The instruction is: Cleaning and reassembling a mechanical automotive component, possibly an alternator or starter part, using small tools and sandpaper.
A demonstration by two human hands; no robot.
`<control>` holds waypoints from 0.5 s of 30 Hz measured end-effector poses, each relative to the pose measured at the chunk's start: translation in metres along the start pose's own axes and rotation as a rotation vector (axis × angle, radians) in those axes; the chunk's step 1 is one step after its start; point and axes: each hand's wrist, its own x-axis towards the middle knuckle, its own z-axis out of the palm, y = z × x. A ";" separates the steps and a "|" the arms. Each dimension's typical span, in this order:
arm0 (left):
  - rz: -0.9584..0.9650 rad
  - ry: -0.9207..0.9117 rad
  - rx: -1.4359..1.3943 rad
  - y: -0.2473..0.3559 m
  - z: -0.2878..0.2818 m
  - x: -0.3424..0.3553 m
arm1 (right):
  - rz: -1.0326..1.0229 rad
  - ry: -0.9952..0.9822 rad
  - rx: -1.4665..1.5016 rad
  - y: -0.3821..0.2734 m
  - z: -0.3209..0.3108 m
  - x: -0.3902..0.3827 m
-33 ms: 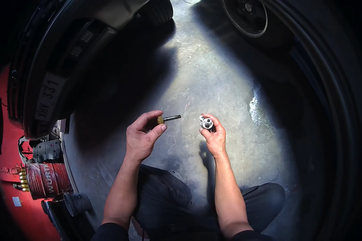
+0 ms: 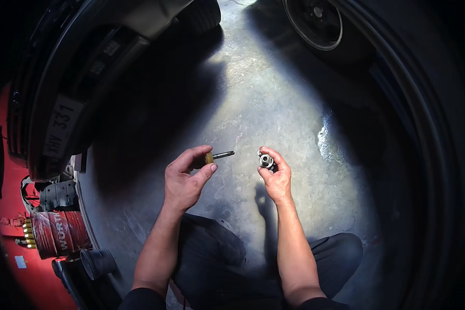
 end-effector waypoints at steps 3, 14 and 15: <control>0.058 -0.031 0.016 0.075 -0.049 0.016 | -0.108 0.057 -0.214 -0.114 0.035 -0.002; 0.012 0.210 0.112 0.395 -0.351 0.011 | -0.334 -0.379 -0.511 -0.564 0.267 -0.033; -0.014 0.243 0.127 0.424 -0.385 0.007 | -0.338 -0.431 -0.517 -0.603 0.292 -0.038</control>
